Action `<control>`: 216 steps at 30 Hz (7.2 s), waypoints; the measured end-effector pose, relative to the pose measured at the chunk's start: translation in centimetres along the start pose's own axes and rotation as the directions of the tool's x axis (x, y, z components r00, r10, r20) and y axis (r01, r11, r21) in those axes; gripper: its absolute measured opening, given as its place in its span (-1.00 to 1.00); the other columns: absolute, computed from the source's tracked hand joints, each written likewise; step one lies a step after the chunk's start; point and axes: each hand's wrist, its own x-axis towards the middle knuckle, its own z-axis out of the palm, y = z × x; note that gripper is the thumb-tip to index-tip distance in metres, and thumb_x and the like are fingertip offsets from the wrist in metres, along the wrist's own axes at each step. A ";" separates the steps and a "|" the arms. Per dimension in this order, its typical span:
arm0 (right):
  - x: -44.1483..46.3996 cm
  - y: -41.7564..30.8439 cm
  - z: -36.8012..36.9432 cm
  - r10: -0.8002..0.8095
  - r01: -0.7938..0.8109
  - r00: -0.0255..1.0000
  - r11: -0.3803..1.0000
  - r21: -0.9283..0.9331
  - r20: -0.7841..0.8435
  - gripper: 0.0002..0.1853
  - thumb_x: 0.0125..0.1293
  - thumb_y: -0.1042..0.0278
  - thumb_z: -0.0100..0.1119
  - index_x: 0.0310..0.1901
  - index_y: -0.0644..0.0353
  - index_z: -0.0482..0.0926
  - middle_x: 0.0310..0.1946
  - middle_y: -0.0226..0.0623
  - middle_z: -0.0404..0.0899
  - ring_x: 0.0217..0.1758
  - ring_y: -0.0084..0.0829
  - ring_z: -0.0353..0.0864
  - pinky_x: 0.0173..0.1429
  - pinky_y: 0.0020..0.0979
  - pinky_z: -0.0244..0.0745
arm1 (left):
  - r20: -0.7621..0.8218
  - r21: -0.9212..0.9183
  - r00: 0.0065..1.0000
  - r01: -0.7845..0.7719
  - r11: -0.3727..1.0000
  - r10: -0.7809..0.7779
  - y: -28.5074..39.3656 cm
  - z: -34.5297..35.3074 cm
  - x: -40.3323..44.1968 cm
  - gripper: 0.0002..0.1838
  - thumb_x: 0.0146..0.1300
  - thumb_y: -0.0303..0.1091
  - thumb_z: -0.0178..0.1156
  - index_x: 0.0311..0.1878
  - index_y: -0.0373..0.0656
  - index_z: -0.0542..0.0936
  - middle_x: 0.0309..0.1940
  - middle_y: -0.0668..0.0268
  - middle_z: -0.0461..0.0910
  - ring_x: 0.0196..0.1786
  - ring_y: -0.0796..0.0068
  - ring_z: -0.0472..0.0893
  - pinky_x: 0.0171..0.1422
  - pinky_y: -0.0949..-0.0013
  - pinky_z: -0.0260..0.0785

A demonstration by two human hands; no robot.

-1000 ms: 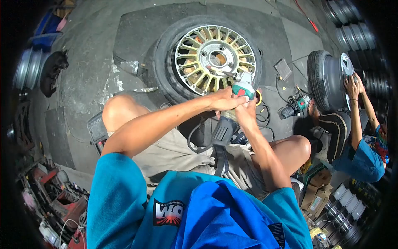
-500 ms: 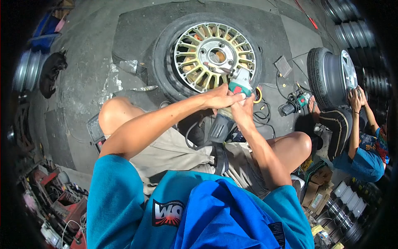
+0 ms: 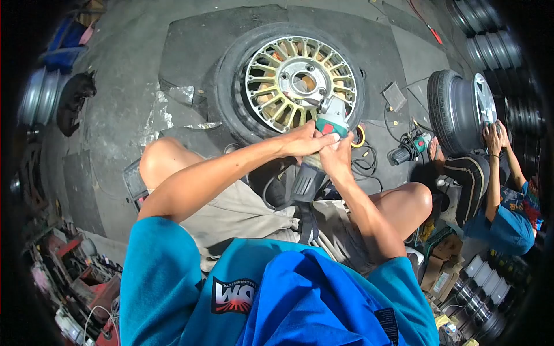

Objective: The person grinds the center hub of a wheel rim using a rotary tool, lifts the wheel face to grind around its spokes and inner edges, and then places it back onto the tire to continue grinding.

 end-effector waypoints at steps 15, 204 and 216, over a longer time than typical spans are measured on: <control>1.2 -2.3 1.2 0.031 -0.033 0.999 0.994 -0.109 -0.022 0.04 0.19 -0.02 0.52 0.33 0.61 0.06 0.10 0.32 0.61 0.19 0.11 0.69 0.32 -0.07 0.51 | -0.040 -0.081 0.998 -0.061 0.995 0.058 -0.1 -1.9 0.0 -0.18 0.37 0.46 0.21 0.25 -0.20 0.52 -0.22 0.37 0.54 -0.24 0.54 0.58 -0.41 0.42 0.49; -3.8 1.3 0.8 -0.182 0.172 0.976 0.981 -0.090 -0.120 -0.22 0.33 0.30 0.37 0.37 0.44 0.07 0.11 0.30 0.53 0.23 0.25 0.54 0.36 0.08 0.39 | -0.161 0.261 0.976 -0.100 0.960 0.145 0.2 2.7 -1.5 -0.11 0.24 0.48 0.27 0.28 -0.18 0.67 0.16 -0.11 0.71 0.26 -0.03 0.68 0.34 0.06 0.51; -3.6 0.1 3.0 -0.097 0.093 0.983 0.995 -0.033 -0.156 -0.24 0.44 0.26 0.21 0.46 0.44 0.03 0.15 0.19 0.50 0.21 0.12 0.57 0.38 0.00 0.41 | -0.267 0.258 0.953 -0.075 0.963 0.146 -0.2 1.4 -1.3 -0.16 0.19 0.47 0.28 0.05 -0.26 0.76 -0.14 -0.18 0.77 0.01 -0.16 0.75 0.15 -0.01 0.57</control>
